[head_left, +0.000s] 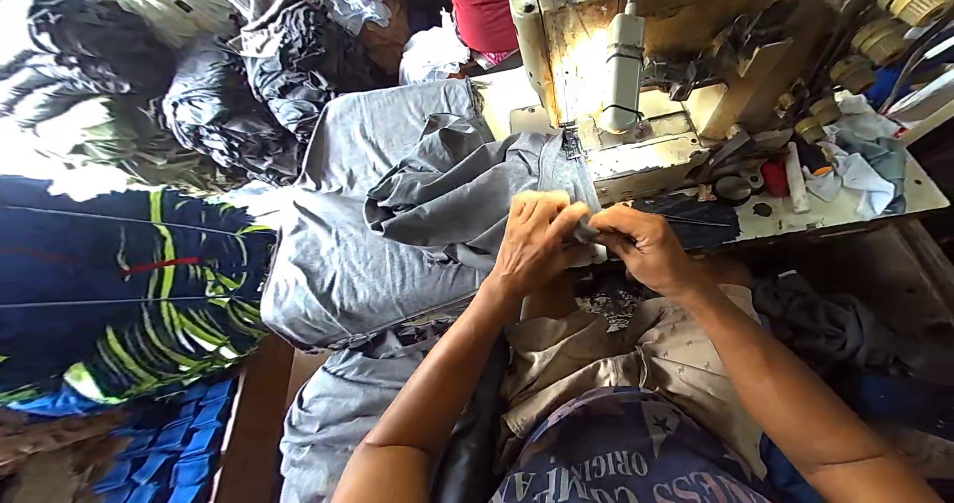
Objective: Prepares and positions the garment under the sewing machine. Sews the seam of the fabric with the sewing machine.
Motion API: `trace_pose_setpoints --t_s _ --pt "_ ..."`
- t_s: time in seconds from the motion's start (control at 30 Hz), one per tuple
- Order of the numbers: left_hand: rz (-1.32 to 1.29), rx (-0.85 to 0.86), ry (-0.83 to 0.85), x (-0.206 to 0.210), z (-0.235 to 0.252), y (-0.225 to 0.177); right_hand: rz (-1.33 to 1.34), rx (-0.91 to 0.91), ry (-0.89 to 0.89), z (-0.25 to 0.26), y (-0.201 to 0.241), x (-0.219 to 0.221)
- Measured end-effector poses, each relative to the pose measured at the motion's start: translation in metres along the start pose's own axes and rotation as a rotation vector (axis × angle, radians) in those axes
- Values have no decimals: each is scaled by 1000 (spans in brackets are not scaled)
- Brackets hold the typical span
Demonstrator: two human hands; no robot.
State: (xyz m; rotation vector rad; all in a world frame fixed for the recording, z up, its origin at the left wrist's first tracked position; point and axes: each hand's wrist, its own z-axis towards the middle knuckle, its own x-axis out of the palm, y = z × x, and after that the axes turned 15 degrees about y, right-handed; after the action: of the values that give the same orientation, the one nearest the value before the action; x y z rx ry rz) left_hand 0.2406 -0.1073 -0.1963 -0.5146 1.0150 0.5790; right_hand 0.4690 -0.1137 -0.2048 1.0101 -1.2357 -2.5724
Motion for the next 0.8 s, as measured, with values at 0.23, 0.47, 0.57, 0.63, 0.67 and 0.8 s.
trace_pose_setpoints --t_s 0.23,0.47,0.57,0.63,0.67,0.8 --pt "119 -102 122 -5 12 10 144 175 -158 -12 4 11" --pt "187 -111 171 -20 31 21 187 262 -218 7 -3 10" --pt "228 -129 179 -25 41 30 200 252 -228 19 -10 8" --pt "245 -135 176 -29 44 37 219 239 -239 27 -14 8" --pt "241 -135 172 -31 45 39 236 221 -251 31 -17 8" --pt "122 -73 199 -39 36 40 108 178 -216 38 -21 5"
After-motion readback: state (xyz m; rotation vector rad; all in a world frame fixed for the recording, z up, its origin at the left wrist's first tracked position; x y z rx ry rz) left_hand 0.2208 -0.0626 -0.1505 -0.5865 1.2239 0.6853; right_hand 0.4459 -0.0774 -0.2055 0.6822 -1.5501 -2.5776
